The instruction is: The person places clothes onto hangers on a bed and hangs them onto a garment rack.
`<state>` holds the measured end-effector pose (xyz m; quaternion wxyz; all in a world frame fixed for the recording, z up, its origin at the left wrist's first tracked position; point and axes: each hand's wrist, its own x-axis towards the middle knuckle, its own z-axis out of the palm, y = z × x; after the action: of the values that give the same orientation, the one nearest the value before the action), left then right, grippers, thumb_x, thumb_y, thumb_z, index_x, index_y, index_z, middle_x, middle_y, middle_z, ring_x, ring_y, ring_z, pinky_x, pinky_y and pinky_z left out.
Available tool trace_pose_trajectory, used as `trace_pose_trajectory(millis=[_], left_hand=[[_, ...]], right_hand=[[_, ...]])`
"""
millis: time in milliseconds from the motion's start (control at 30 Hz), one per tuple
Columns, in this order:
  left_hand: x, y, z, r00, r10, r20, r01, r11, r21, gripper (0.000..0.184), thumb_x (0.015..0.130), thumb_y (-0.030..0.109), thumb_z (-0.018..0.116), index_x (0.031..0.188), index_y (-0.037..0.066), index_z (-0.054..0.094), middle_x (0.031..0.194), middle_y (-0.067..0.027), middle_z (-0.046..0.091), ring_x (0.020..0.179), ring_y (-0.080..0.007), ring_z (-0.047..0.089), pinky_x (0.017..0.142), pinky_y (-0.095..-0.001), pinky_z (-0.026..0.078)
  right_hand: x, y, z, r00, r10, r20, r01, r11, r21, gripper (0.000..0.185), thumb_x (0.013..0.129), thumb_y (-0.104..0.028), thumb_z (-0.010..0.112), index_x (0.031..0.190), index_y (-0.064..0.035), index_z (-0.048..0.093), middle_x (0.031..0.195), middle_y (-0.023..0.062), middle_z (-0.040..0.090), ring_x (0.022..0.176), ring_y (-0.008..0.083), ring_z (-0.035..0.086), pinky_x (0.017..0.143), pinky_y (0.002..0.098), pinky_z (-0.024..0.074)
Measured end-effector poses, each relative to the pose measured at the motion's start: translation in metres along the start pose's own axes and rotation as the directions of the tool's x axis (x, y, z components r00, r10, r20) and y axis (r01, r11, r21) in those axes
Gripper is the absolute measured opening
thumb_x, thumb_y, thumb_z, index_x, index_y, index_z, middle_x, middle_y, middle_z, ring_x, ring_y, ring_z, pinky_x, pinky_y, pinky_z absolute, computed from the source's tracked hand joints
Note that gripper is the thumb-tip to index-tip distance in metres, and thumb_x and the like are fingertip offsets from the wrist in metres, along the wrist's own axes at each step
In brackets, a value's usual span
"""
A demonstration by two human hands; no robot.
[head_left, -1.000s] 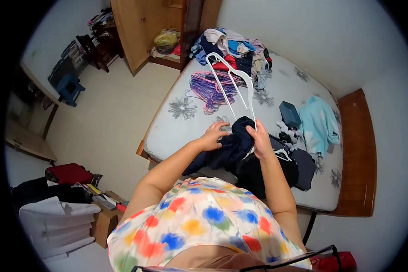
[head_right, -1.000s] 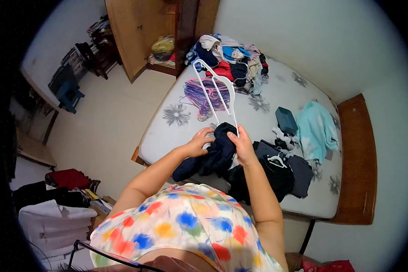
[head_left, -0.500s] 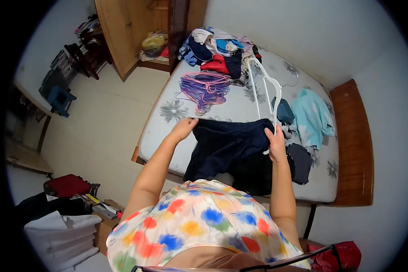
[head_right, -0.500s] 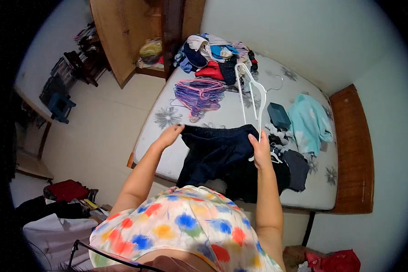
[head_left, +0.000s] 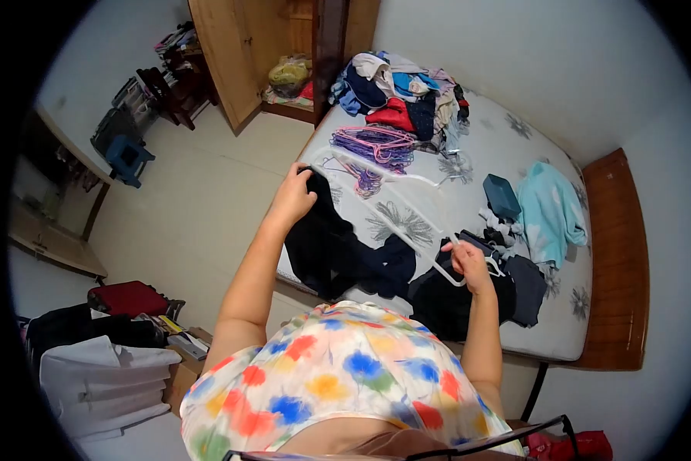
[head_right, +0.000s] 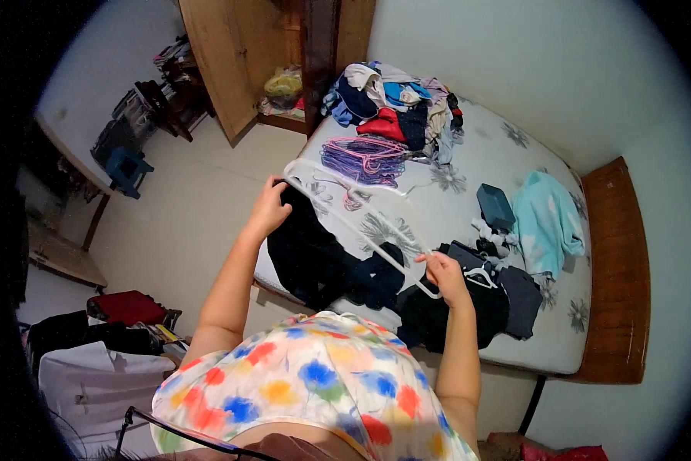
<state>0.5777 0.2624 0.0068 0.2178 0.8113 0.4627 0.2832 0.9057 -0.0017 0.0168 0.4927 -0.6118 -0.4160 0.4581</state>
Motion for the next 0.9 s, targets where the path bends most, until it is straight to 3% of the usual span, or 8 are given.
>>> trace_pose_trajectory(millis=[133, 267, 367, 467, 500, 600, 767, 900], left_hand=[[-0.007, -0.001, -0.011, 0.996, -0.085, 0.001, 0.085, 0.996, 0.041, 0.045, 0.067, 0.001, 0.061, 0.112, 0.001, 0.058, 0.128, -0.0126, 0.048, 0.106, -0.0356, 0.055, 0.088, -0.0415, 0.048], [-0.013, -0.007, -0.019, 0.997, -0.068, -0.042, 0.073, 0.992, 0.108, 0.045, 0.068, 0.0, 0.06, 0.113, 0.002, 0.058, 0.129, -0.0111, 0.047, 0.106, -0.0357, 0.055, 0.09, -0.0424, 0.047], [-0.019, 0.005, -0.024, 0.995, 0.04, -0.094, -0.022, 0.984, 0.177, 0.043, 0.068, -0.001, 0.061, 0.111, 0.002, 0.058, 0.129, -0.0111, 0.047, 0.103, -0.0358, 0.057, 0.086, -0.0434, 0.049], [-0.023, 0.022, -0.025, 0.992, 0.085, -0.095, -0.064, 0.975, 0.212, 0.043, 0.067, -0.001, 0.061, 0.11, 0.003, 0.058, 0.129, -0.0113, 0.047, 0.098, -0.0362, 0.059, 0.082, -0.0442, 0.05], [-0.024, 0.028, -0.024, 0.986, 0.145, -0.082, -0.121, 0.962, 0.245, 0.04, 0.066, -0.002, 0.061, 0.105, 0.002, 0.059, 0.128, -0.0116, 0.047, 0.094, -0.0367, 0.06, 0.078, -0.0448, 0.051], [-0.034, 0.052, -0.017, 0.94, 0.321, -0.117, -0.297, 0.937, 0.184, 0.033, 0.066, -0.003, 0.06, 0.098, 0.0, 0.06, 0.127, -0.0116, 0.05, 0.099, -0.0363, 0.058, 0.081, -0.045, 0.05], [-0.039, 0.06, -0.027, 0.859, 0.497, -0.126, -0.467, 0.86, 0.208, 0.024, 0.075, 0.007, 0.066, 0.099, 0.005, 0.066, 0.134, -0.0082, 0.051, 0.1, -0.0276, 0.055, 0.088, -0.0388, 0.043], [-0.038, 0.051, -0.033, 0.867, 0.494, -0.063, -0.497, 0.849, -0.178, 0.038, 0.078, 0.007, 0.066, 0.115, 0.014, 0.065, 0.135, -0.0058, 0.052, 0.102, -0.0249, 0.057, 0.089, -0.0366, 0.042]], right_hand=[[-0.003, 0.002, 0.005, 0.995, 0.003, 0.096, 0.004, 0.997, -0.071, 0.03, 0.097, -0.028, 0.051, 0.094, -0.0015, 0.065, 0.056, -0.0073, 0.036, 0.048, 0.0026, 0.029, 0.046, 0.0205, 0.0213], [-0.004, -0.003, 0.011, 0.992, 0.003, 0.125, 0.013, 0.992, -0.125, 0.03, 0.095, -0.029, 0.054, 0.094, -0.0019, 0.067, 0.057, -0.0079, 0.035, 0.051, 0.0025, 0.028, 0.047, 0.0209, 0.0216], [-0.003, -0.005, 0.02, 0.991, 0.02, 0.129, 0.009, 0.976, -0.219, 0.025, 0.093, -0.026, 0.055, 0.096, -0.0054, 0.069, 0.062, -0.0065, 0.044, 0.057, 0.0041, 0.039, 0.052, 0.0209, 0.0315], [0.003, 0.004, 0.038, 0.987, -0.104, 0.12, 0.135, 0.95, -0.281, 0.024, 0.093, -0.026, 0.055, 0.097, -0.0064, 0.07, 0.065, -0.0056, 0.048, 0.06, 0.0048, 0.043, 0.054, 0.0218, 0.0347], [0.004, 0.0, 0.047, 0.99, -0.1, 0.098, 0.126, 0.943, -0.308, 0.025, 0.094, -0.025, 0.055, 0.097, -0.0059, 0.069, 0.063, -0.0054, 0.047, 0.057, 0.0038, 0.041, 0.052, 0.021, 0.0326], [0.01, 0.006, 0.06, 0.989, -0.053, 0.137, 0.075, 0.984, -0.163, 0.025, 0.094, -0.026, 0.055, 0.096, -0.0056, 0.069, 0.061, -0.0061, 0.045, 0.055, 0.0031, 0.039, 0.05, 0.0208, 0.0302], [0.008, 0.016, 0.057, 0.99, -0.097, 0.098, 0.106, 0.989, -0.098, 0.024, 0.093, -0.025, 0.057, 0.095, -0.0056, 0.07, 0.059, -0.0072, 0.041, 0.053, 0.0032, 0.035, 0.049, 0.0211, 0.0266], [0.004, 0.026, 0.048, 0.991, -0.1, 0.084, 0.101, 0.995, -0.013, 0.024, 0.093, -0.025, 0.057, 0.096, -0.0052, 0.07, 0.059, -0.0072, 0.039, 0.054, 0.0035, 0.033, 0.05, 0.0214, 0.0256]])
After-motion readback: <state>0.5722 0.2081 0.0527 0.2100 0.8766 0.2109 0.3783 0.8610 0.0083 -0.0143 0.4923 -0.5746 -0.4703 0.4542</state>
